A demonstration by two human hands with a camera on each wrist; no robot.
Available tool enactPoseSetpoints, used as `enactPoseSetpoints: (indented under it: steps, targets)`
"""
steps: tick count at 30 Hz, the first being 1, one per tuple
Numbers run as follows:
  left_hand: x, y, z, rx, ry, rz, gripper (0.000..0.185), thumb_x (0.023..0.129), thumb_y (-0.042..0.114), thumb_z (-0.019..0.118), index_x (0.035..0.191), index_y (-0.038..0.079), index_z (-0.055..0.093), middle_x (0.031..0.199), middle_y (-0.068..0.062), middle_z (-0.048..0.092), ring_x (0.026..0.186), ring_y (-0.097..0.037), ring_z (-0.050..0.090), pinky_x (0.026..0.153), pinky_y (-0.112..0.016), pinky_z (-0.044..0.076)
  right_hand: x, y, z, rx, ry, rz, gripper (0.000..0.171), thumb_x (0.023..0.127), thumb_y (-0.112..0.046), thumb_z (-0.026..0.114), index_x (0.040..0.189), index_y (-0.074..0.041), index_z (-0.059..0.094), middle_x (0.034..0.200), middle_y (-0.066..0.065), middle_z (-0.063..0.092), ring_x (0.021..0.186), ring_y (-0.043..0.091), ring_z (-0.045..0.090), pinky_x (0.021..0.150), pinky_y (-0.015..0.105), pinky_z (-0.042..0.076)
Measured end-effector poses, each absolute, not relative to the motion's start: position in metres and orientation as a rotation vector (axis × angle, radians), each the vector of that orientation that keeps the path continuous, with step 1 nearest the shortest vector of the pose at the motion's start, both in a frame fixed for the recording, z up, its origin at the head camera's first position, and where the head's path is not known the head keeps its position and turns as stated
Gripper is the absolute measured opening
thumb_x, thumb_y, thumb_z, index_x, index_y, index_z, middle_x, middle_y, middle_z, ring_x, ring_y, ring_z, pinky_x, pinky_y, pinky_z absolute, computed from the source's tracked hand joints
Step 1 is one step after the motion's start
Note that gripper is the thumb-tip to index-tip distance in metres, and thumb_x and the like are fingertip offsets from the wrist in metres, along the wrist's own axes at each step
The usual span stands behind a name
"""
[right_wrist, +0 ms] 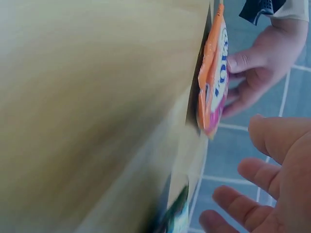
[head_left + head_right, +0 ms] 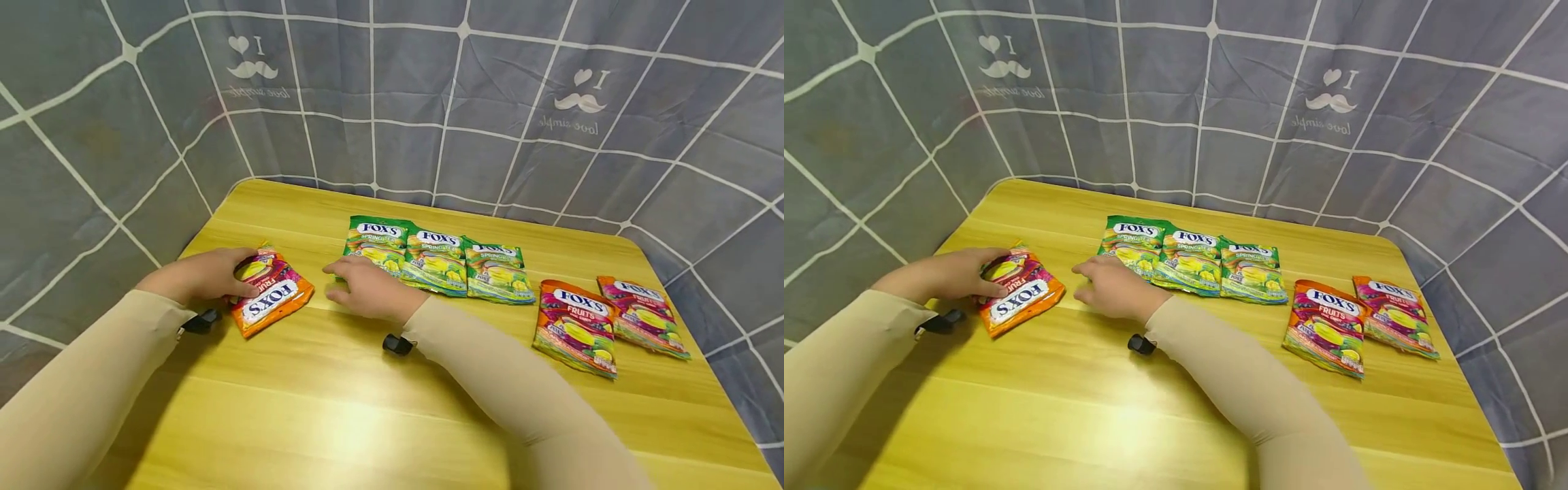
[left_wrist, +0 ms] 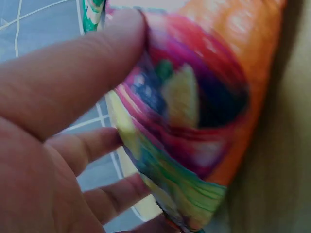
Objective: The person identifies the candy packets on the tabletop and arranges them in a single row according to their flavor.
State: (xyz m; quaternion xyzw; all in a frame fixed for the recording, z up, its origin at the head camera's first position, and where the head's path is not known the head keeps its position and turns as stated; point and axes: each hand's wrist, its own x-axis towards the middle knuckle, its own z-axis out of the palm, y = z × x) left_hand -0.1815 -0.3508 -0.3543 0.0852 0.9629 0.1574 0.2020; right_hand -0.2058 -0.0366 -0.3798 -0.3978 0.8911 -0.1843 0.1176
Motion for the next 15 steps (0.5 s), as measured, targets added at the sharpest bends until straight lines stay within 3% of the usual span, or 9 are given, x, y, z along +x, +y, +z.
enactPoseSetpoints:
  steps: [4,9,12,15]
  targets:
    - [-0.18,-0.344,-0.356,0.24,2.724,0.375,0.098,0.09,0.054,0.08,0.156,-0.007,0.04,0.136,-0.035,0.057,0.114,-0.042,0.057,0.108,-0.065,0.045,-0.201,-0.055,-0.383,-1.234,2.605,-0.485,0.051,0.107,-0.039,0.062,0.153,-0.017,0.057,0.147,0.004,0.062,0.14,0.023,0.053,0.121,0.034,0.039]
    - [-0.177,-0.336,-0.35,0.221,2.732,0.312,0.087,0.092,0.055,0.077,0.146,-0.007,0.05,0.132,-0.031,0.064,0.114,-0.041,0.062,0.105,-0.064,0.048,-0.191,-0.071,-0.384,-1.287,2.631,-0.327,0.047,0.105,-0.049,0.061,0.144,-0.023,0.067,0.122,0.0,0.067,0.114,0.017,0.054,0.101,0.032,0.043]
    - [-0.177,-0.333,-0.346,0.224,2.733,0.28,0.075,0.092,0.053,0.077,0.132,-0.007,0.057,0.118,-0.025,0.069,0.102,-0.036,0.064,0.095,-0.056,0.053,-0.185,-0.076,-0.385,-1.282,2.655,-0.222,0.052,0.104,-0.057,0.059,0.145,-0.026,0.066,0.126,-0.001,0.066,0.118,0.018,0.052,0.106,0.038,0.041]
    - [-0.178,-0.332,-0.346,0.217,2.755,0.258,0.062,0.089,0.05,0.081,0.117,-0.003,0.063,0.108,-0.02,0.065,0.094,-0.032,0.06,0.085,-0.047,0.052,-0.18,-0.082,-0.387,-1.27,2.67,-0.175,0.061,0.101,-0.065,0.057,0.146,-0.023,0.065,0.134,-0.001,0.065,0.125,0.021,0.051,0.11,0.042,0.038]
